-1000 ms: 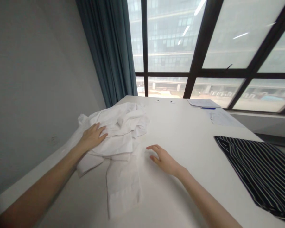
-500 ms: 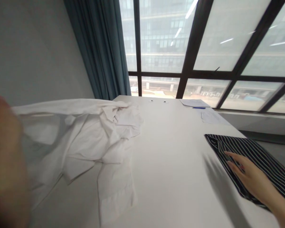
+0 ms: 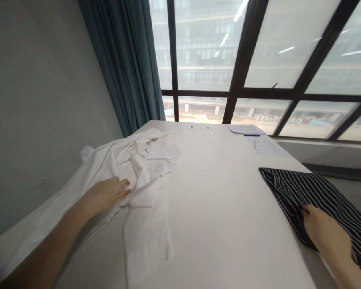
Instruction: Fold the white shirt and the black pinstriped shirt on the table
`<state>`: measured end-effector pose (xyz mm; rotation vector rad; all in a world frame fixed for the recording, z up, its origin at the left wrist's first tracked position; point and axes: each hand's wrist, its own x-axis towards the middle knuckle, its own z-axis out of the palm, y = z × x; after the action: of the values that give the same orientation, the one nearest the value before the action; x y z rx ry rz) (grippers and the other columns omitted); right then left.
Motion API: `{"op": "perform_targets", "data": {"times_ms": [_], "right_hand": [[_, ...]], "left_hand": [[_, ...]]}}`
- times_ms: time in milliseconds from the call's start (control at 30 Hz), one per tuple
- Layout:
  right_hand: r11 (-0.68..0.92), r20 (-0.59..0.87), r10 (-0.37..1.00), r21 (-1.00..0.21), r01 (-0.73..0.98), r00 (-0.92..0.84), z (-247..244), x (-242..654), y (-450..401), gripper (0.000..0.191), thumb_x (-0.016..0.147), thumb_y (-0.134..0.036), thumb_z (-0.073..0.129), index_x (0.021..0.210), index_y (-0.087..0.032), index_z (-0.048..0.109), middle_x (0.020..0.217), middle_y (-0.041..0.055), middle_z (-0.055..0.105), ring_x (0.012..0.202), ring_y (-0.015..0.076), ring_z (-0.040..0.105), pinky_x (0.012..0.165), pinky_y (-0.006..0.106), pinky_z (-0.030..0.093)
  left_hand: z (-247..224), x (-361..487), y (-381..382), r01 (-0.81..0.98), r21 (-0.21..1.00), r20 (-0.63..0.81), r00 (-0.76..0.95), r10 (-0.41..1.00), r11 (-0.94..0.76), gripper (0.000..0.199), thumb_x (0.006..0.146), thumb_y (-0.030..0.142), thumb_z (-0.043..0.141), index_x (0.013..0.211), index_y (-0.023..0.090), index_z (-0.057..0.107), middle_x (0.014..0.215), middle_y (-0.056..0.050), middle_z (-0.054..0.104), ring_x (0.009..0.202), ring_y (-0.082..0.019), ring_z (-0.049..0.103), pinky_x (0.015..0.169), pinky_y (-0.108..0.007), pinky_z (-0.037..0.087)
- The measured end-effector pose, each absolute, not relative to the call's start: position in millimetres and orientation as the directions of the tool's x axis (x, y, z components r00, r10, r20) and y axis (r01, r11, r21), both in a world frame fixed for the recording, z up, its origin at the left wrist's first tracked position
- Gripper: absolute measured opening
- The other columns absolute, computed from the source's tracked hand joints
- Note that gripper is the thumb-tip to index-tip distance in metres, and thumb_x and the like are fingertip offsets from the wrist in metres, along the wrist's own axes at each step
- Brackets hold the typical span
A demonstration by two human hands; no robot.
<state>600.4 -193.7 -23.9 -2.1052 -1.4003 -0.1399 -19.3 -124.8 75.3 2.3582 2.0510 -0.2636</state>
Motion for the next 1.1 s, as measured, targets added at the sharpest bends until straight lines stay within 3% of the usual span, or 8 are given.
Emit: {"op": "perform_targets", "data": {"times_ms": [100, 233, 333, 433, 567, 733, 900, 1100], "right_hand": [[-0.381, 0.335, 0.807, -0.333, 0.863, 0.486, 19, 557, -176, 0.019, 0.071, -0.049, 0.050, 0.064, -0.032, 0.052, 0.054, 0.0098, 0.057, 0.043, 0.0286, 0.047, 0.056, 0.047, 0.037], [0.000, 0.344, 0.899, -0.617, 0.787, 0.270, 85, 469, -155, 0.033, 0.077, -0.055, 0.052, 0.074, -0.024, 0.064, 0.075, 0.0086, 0.068, 0.071, 0.0291, 0.061, 0.067, 0.040, 0.045], [0.215, 0.320, 0.942, -0.803, 0.557, 0.099, 122, 398, -151, 0.037, 0.084, -0.055, 0.054, 0.067, -0.022, 0.056, 0.062, -0.0002, 0.057, 0.061, 0.0184, 0.054, 0.057, 0.029, 0.042], [0.367, 0.357, 0.929, -0.857, 0.360, -0.096, 138, 341, -153, 0.037, 0.089, -0.052, 0.053, 0.068, -0.021, 0.055, 0.061, -0.0024, 0.052, 0.058, 0.0141, 0.049, 0.054, 0.025, 0.039], [0.474, 0.417, 0.877, -0.832, 0.288, -0.237, 134, 296, -150, 0.032, 0.095, -0.044, 0.046, 0.076, -0.021, 0.056, 0.069, -0.0012, 0.056, 0.066, 0.0146, 0.052, 0.061, 0.026, 0.042], [0.484, 0.466, 0.871, -0.760, 0.434, -0.154, 122, 287, -138, 0.028, 0.097, -0.039, 0.043, 0.079, -0.022, 0.056, 0.064, -0.0029, 0.055, 0.062, 0.0143, 0.052, 0.060, 0.026, 0.038], [0.469, 0.505, 0.861, -0.747, 0.471, -0.057, 117, 300, -124, 0.029, 0.095, -0.040, 0.045, 0.076, -0.022, 0.056, 0.062, -0.0031, 0.055, 0.060, 0.0141, 0.051, 0.058, 0.026, 0.037], [0.424, 0.490, 0.853, -0.850, 0.312, 0.179, 126, 347, -111, 0.028, 0.082, -0.044, 0.060, 0.066, -0.020, 0.058, 0.060, -0.0018, 0.053, 0.059, 0.0143, 0.047, 0.055, 0.027, 0.035]], "left_hand": [[93, -1, -120, 0.979, 0.038, 0.020, 0.201, 0.979, -0.201, 0.039, 0.095, 0.037, 0.040, 0.119, 0.015, 0.062, 0.112, -0.015, 0.065, 0.102, -0.029, 0.063, 0.090, -0.040, 0.045], [114, 47, -125, 0.824, 0.352, 0.103, 0.438, 0.893, -0.444, 0.041, 0.097, 0.043, 0.042, 0.126, 0.020, 0.057, 0.123, -0.008, 0.063, 0.113, -0.023, 0.059, 0.101, -0.035, 0.042], [123, 86, -142, 0.668, 0.511, 0.118, 0.570, 0.813, -0.541, 0.054, 0.095, 0.051, 0.045, 0.141, 0.022, 0.045, 0.144, -0.009, 0.050, 0.133, -0.024, 0.046, 0.111, -0.038, 0.034], [122, 113, -159, 0.556, 0.601, 0.139, 0.634, 0.761, -0.574, 0.072, 0.089, 0.056, 0.055, 0.147, 0.020, 0.034, 0.151, -0.013, 0.040, 0.139, -0.028, 0.039, 0.113, -0.043, 0.033], [113, 126, -160, 0.561, 0.637, 0.163, 0.571, 0.804, -0.528, 0.061, 0.083, 0.040, 0.064, 0.137, 0.018, 0.045, 0.133, -0.014, 0.059, 0.126, -0.031, 0.053, 0.104, -0.043, 0.043], [109, 123, -144, 0.626, 0.605, 0.128, 0.534, 0.836, -0.492, 0.021, 0.092, 0.031, 0.048, 0.100, 0.019, 0.062, 0.098, -0.009, 0.070, 0.091, -0.024, 0.067, 0.084, -0.036, 0.050], [112, 111, -140, 0.708, 0.567, 0.070, 0.468, 0.881, -0.421, 0.040, 0.098, 0.040, 0.034, 0.076, 0.018, 0.059, 0.077, -0.007, 0.068, 0.074, -0.023, 0.065, 0.073, -0.036, 0.048], [123, 69, -121, 0.447, 0.846, 0.205, 0.228, 0.952, -0.290, 0.038, 0.088, 0.051, 0.047, 0.083, 0.018, 0.065, 0.080, -0.003, 0.069, 0.086, -0.025, 0.064, 0.077, -0.034, 0.052]]}}
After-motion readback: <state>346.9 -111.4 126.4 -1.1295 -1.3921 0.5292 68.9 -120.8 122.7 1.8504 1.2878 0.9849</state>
